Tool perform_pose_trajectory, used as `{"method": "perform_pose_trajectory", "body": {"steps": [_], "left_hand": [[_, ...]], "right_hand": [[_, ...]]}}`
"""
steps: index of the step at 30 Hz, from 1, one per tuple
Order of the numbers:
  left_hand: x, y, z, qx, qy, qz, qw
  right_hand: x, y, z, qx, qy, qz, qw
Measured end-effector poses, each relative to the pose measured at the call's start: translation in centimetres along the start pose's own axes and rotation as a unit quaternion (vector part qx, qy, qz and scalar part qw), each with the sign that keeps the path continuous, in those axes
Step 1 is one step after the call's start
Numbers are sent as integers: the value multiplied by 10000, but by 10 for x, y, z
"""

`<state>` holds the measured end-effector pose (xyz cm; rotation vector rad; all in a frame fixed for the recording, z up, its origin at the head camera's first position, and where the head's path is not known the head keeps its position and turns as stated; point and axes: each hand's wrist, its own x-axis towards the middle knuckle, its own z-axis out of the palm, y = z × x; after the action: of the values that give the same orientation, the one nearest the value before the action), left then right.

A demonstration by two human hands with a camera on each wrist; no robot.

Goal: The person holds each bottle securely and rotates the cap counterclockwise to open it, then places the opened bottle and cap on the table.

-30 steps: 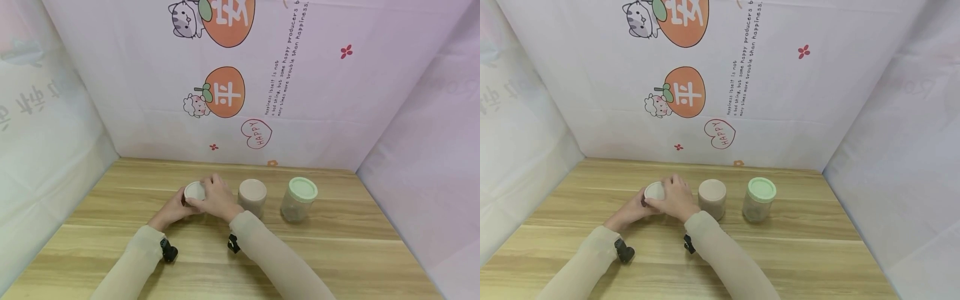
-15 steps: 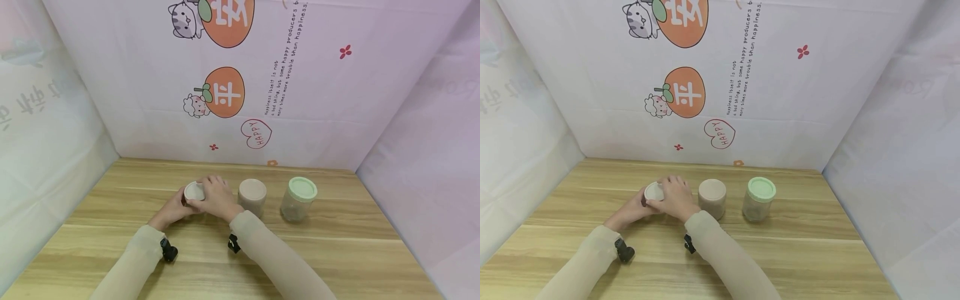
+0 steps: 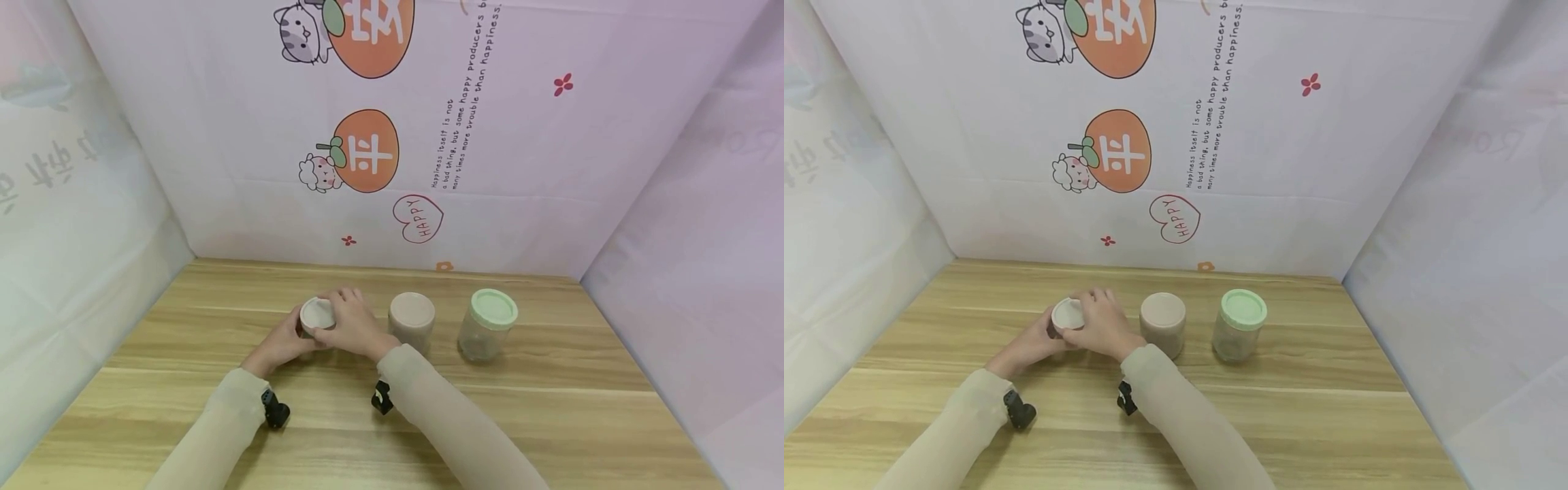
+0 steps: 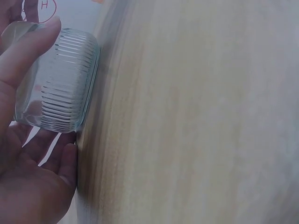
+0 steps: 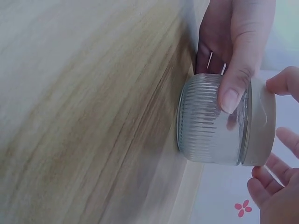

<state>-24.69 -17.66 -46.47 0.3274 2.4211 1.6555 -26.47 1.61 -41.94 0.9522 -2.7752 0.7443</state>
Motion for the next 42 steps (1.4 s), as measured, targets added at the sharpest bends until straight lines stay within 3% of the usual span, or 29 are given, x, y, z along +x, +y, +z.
{"method": "perform_pose_trajectory", "body": {"steps": [5, 10, 18, 22, 26, 31, 36, 42], "left_hand": [[0, -2, -1, -90, -29, 73, 9999], [-1, -1, -2, -58, -30, 41, 10000], [1, -3, -3, 78, -49, 108, 9999], [-1, -3, -2, 110, -70, 61, 9999], [-2, -2, -2, 76, -87, 0, 9999], [-2, 0, -1, 48, -18, -32, 10000], [-1, -1, -1, -37, 5, 21, 10000], [1, -3, -1, -58, -22, 99, 9999]], "right_hand": [[-1, 2, -1, 396, -41, -161, 9991], [-1, 2, -3, 762, -358, -316, 9959], [-1, 1, -4, 700, -683, -300, 9948], [-2, 0, -3, 388, -528, -189, 9977], [-3, -2, 0, -136, -110, -40, 9998], [-3, -6, 1, -686, 356, 332, 9965], [-4, -10, -1, -976, 410, 603, 9926], [-6, -12, -4, -1082, 351, 605, 9917]]}}
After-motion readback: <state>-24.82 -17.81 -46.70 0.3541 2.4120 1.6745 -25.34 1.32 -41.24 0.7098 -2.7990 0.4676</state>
